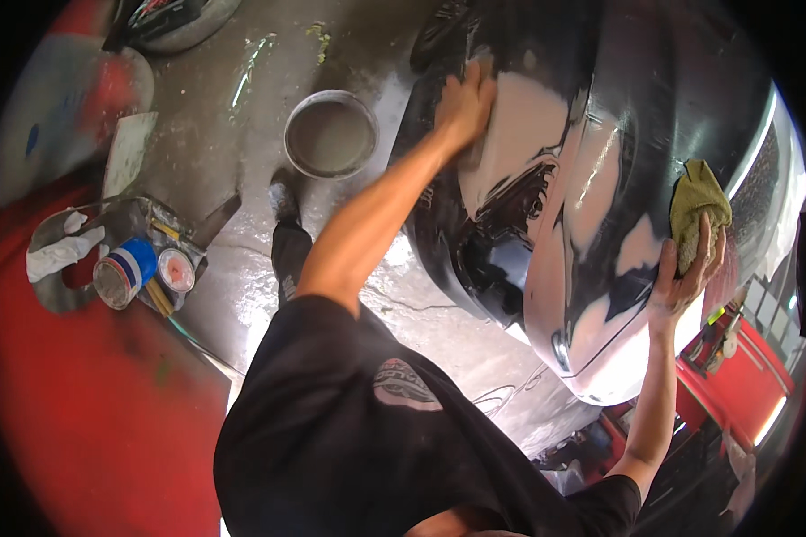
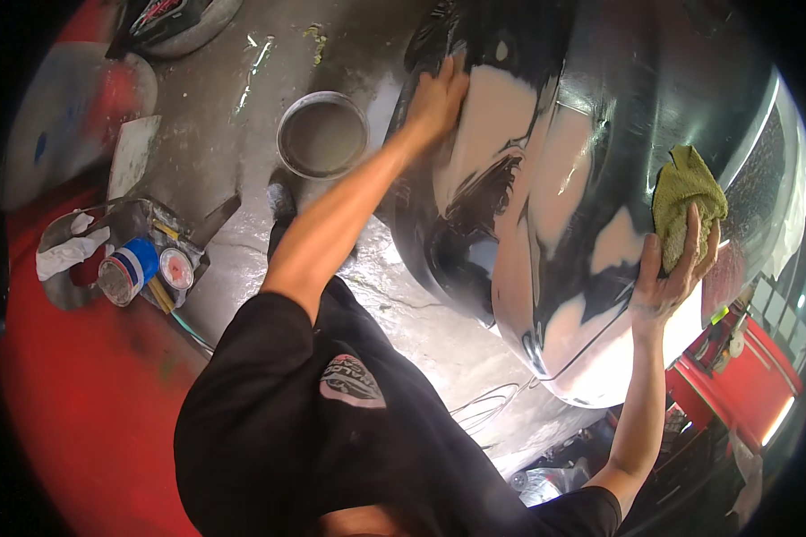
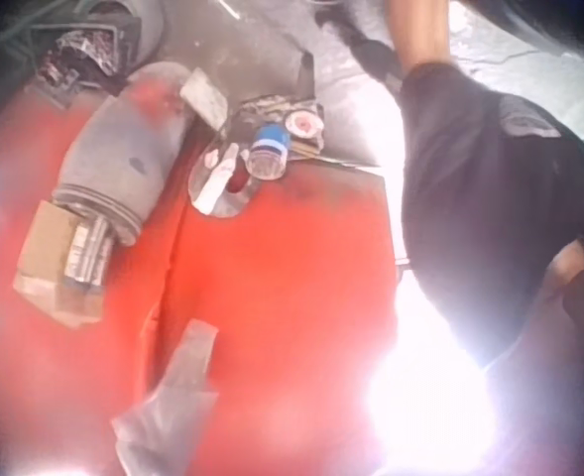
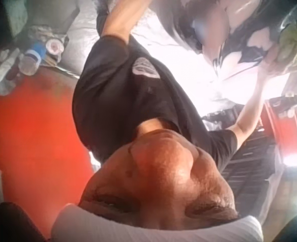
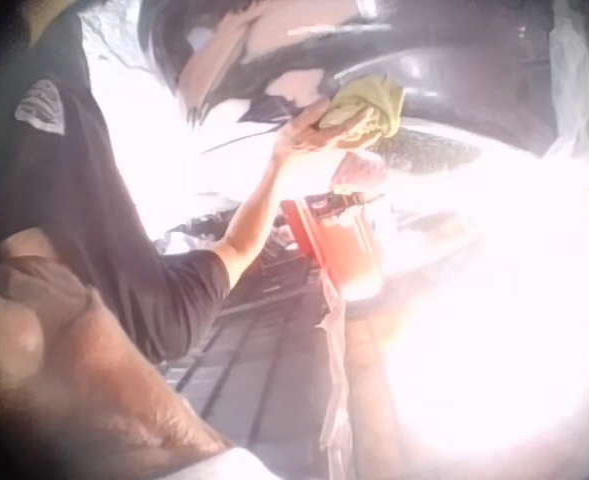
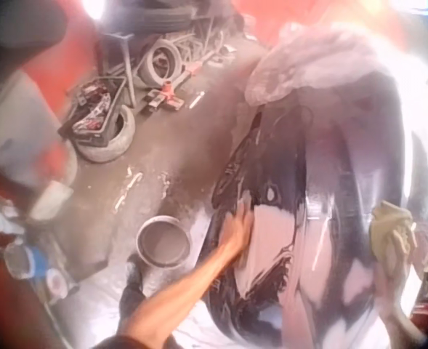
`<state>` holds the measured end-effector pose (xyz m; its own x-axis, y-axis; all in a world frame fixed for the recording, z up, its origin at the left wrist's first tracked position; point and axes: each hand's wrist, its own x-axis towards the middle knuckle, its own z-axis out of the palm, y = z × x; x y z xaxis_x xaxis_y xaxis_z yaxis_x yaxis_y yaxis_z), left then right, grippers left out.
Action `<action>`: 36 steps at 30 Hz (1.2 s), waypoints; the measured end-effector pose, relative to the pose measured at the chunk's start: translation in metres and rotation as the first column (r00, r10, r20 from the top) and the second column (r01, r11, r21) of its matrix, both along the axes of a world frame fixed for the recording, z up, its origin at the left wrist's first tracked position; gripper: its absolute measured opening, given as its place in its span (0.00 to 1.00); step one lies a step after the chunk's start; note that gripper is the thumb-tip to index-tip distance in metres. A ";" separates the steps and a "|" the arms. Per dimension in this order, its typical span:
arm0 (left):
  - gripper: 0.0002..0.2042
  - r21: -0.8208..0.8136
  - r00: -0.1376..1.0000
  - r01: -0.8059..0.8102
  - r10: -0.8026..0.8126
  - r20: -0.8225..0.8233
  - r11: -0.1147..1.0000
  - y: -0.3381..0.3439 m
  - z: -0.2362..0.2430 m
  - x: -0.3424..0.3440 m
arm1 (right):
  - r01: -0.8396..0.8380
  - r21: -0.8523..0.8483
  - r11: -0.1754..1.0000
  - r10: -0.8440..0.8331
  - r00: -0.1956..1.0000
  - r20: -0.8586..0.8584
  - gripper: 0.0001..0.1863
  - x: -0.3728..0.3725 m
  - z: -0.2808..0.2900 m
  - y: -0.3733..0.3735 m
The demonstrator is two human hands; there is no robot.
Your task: The person sands a car body panel with a sanding block, wipes the surface with a cloth, dips the sanding block into a bucket of water, and continues sanding the panel.
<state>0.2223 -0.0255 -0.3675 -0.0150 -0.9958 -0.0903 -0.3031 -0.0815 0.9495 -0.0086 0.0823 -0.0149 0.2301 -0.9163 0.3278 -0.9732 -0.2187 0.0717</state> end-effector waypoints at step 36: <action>0.31 0.097 0.994 0.007 0.004 -0.108 0.995 0.123 0.065 0.006 | -0.033 -0.051 0.998 0.029 0.997 -0.074 0.31 -0.013 0.005 0.005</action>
